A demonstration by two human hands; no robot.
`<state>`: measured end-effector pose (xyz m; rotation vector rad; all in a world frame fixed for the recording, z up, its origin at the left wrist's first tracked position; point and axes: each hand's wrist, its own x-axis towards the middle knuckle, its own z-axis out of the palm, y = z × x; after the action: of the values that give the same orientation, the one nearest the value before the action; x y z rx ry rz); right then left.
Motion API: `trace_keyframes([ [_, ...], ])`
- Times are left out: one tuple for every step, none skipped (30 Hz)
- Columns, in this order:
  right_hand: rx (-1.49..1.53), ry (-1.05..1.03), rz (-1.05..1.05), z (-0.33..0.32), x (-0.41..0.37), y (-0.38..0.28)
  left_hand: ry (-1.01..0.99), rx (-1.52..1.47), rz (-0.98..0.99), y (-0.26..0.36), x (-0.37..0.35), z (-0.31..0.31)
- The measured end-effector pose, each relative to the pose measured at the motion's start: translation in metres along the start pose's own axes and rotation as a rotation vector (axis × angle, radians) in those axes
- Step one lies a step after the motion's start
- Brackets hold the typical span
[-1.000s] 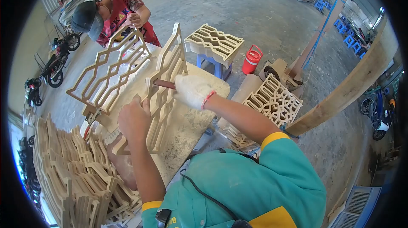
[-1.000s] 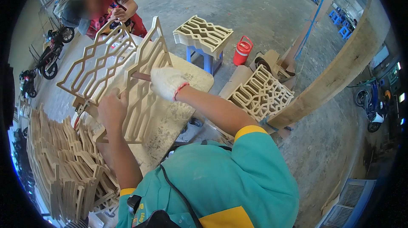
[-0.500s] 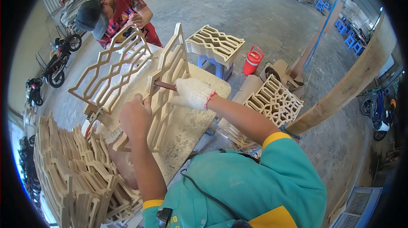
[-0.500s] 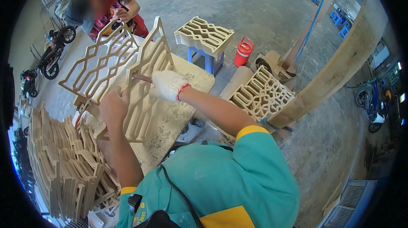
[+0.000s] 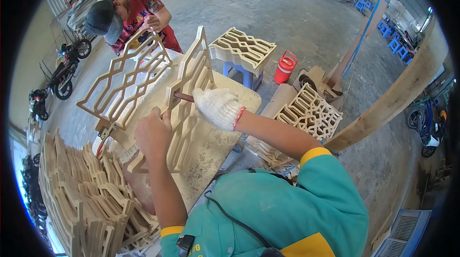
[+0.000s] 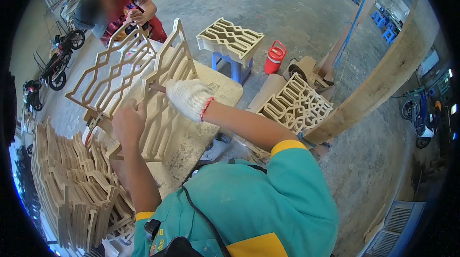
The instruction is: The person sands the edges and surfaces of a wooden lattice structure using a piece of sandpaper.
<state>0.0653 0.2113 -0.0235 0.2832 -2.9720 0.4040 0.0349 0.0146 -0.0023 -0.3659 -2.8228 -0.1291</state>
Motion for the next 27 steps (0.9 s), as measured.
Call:
trace_keyframes([
  [-0.001, -0.014, 0.047, 0.014, 0.006, 0.003, -0.003, 0.002, -0.004, 0.002, 0.0, -0.002],
  [-0.002, -0.03, 0.092, 0.02, 0.011, 0.002, -0.007, 0.004, -0.009, 0.004, -0.001, -0.005],
  [0.006, -0.029, 0.054, 0.023, 0.013, 0.002, -0.011, 0.007, -0.015, 0.006, -0.002, -0.007],
  [0.015, -0.029, 0.017, 0.023, 0.014, 0.0, -0.01, 0.004, -0.009, 0.005, -0.002, -0.006],
  [0.026, -0.03, -0.019, 0.024, 0.013, -0.001, -0.01, 0.002, -0.002, 0.003, 0.0, -0.005],
  [0.048, -0.028, -0.099, 0.025, 0.014, 0.003, -0.008, -0.001, 0.006, 0.001, 0.001, -0.004],
  [0.066, -0.023, -0.178, 0.023, 0.019, 0.011, -0.017, -0.013, -0.003, 0.0, 0.001, -0.003],
  [0.086, -0.014, -0.256, 0.021, 0.022, 0.015, -0.024, -0.023, -0.009, -0.001, 0.002, -0.002],
  [0.165, -0.113, -0.191, 0.018, 0.024, 0.018, -0.028, -0.034, -0.013, 0.0, 0.005, -0.001],
  [0.243, -0.213, -0.126, 0.008, 0.025, 0.016, -0.025, -0.024, -0.005, 0.0, 0.006, -0.001],
  [0.32, -0.315, -0.06, 0.002, 0.025, 0.015, -0.024, -0.015, 0.001, 0.001, 0.005, -0.001],
  [0.415, -0.338, -0.029, 0.002, 0.024, 0.016, -0.024, -0.007, 0.007, 0.002, 0.004, 0.0],
  [0.511, -0.361, 0.003, 0.003, 0.023, 0.017, -0.022, -0.011, 0.002, 0.003, 0.003, -0.001],
  [0.607, -0.383, 0.035, 0.005, 0.022, 0.019, -0.02, -0.015, -0.002, 0.004, 0.002, -0.001],
  [0.716, -0.444, 0.071, 0.005, 0.021, 0.02, -0.017, -0.017, -0.005, 0.005, 0.002, -0.002],
  [0.825, -0.503, 0.104, 0.004, 0.02, 0.022, -0.018, -0.019, -0.001, 0.005, 0.002, -0.001],
  [0.934, -0.563, 0.137, 0.004, 0.02, 0.024, -0.019, -0.022, 0.003, 0.003, 0.001, -0.001],
  [1.127, -0.601, 0.165, 0.009, 0.017, 0.028, -0.02, -0.024, 0.007, 0.003, 0.001, -0.001],
  [1.32, -0.638, 0.191, 0.014, 0.012, 0.03, -0.033, -0.008, 0.011, 0.003, 0.001, -0.003],
  [1.513, -0.675, 0.216, 0.018, 0.009, 0.03, -0.046, 0.007, 0.011, 0.005, 0.001, -0.007],
  [1.51, -0.606, 0.209, 0.022, 0.006, 0.029, -0.059, 0.023, 0.01, 0.005, 0.001, -0.009],
  [1.506, -0.538, 0.203, 0.016, 0.0, 0.02, -0.05, 0.014, 0.01, 0.003, 0.002, -0.007],
  [1.502, -0.469, 0.199, 0.014, -0.004, 0.014, -0.043, 0.005, 0.01, -0.001, 0.004, -0.004],
  [1.491, -0.353, 0.175, 0.023, -0.003, 0.012, -0.036, -0.006, 0.012, -0.003, 0.004, -0.002],
  [1.448, -0.26, 0.165, 0.02, -0.008, 0.006, -0.036, -0.003, 0.007, -0.003, 0.004, -0.002],
  [1.403, -0.167, 0.153, 0.012, -0.014, -0.001, -0.035, 0.001, 0.003, -0.003, 0.004, -0.003],
  [1.357, -0.073, 0.142, 0.007, -0.017, -0.005, -0.035, 0.004, 0.0, -0.003, 0.004, -0.004],
])
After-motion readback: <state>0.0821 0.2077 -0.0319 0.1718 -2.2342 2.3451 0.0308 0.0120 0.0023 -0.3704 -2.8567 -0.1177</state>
